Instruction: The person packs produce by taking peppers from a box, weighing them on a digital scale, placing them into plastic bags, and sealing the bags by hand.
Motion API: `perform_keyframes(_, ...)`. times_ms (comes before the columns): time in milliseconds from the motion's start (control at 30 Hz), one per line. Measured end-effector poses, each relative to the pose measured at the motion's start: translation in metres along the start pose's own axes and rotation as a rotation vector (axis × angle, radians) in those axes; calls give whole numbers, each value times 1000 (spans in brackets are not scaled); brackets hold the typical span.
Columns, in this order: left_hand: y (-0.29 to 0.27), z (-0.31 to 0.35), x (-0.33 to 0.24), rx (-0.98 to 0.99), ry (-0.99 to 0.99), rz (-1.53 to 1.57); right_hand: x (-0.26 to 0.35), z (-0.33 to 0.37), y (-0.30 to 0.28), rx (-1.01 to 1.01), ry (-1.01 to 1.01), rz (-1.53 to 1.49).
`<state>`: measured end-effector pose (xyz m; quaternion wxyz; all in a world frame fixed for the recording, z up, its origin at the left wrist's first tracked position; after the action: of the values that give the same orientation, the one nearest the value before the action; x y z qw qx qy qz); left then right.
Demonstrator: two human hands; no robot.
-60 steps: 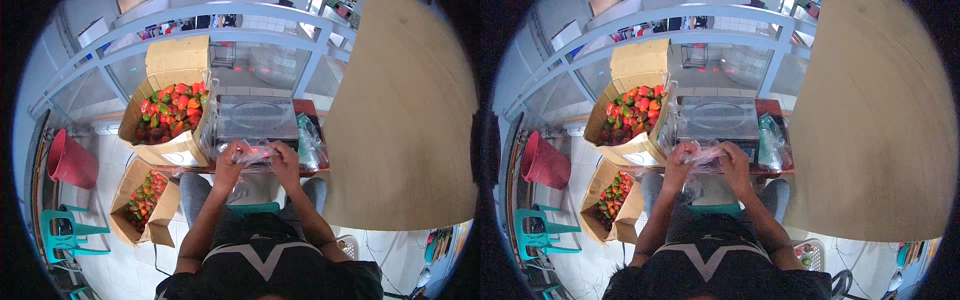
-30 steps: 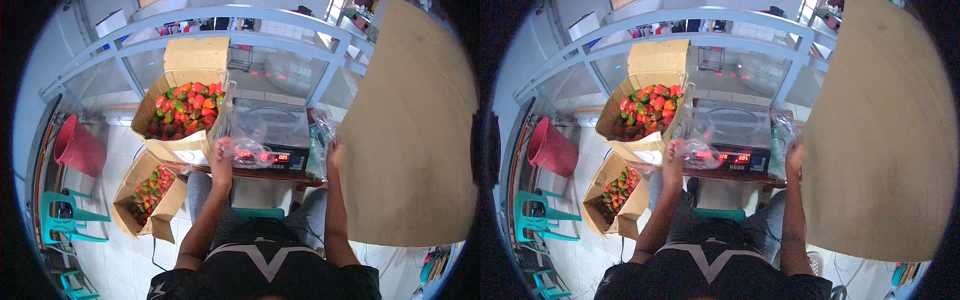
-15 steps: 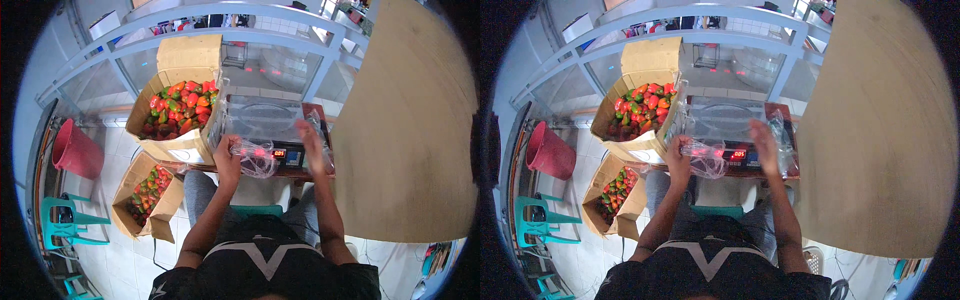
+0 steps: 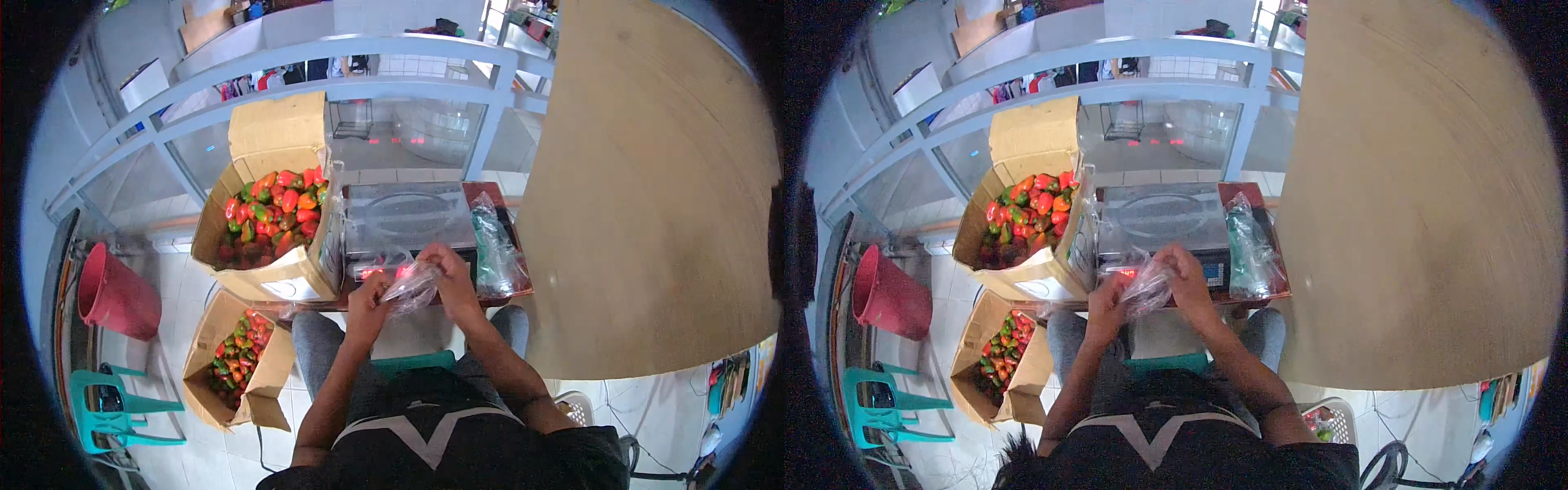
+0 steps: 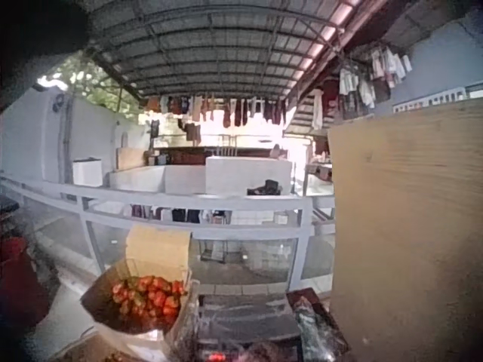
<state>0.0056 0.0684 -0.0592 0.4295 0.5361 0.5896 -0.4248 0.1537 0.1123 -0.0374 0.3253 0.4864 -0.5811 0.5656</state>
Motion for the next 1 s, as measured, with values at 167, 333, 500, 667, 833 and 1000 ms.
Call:
perform_keyframes(167,-26,-5,27,-188,-41,181,-24,15,39,239,391,-966)
perform_keyframes(333,-42,-11,3,-294,-10,481,8,23,27,296,24,-110)
perform_keyframes(500,-5,3,-28,-140,-68,795,21,13,-1,-129,-161,198)
perform_keyframes(667,3,7,-21,2,-64,736,21,2,-20,-241,-101,180)
perform_keyframes(833,-23,-1,-18,-242,81,490,12,6,3,98,43,-382)
perform_keyframes(1000,-48,-1,-18,-436,148,420,51,22,21,279,-31,-344)
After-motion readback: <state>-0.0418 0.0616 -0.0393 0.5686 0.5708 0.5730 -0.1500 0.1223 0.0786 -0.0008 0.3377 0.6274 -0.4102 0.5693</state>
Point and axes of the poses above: each hand's wrist, its own z-axis away from the middle knuckle, its own y-axis out of the palm, x = y × z, the point moved 8 cm from there along -z, towards the middle knuckle, and after that the axes turned 15 degrees about z, right-handed, at the moved point
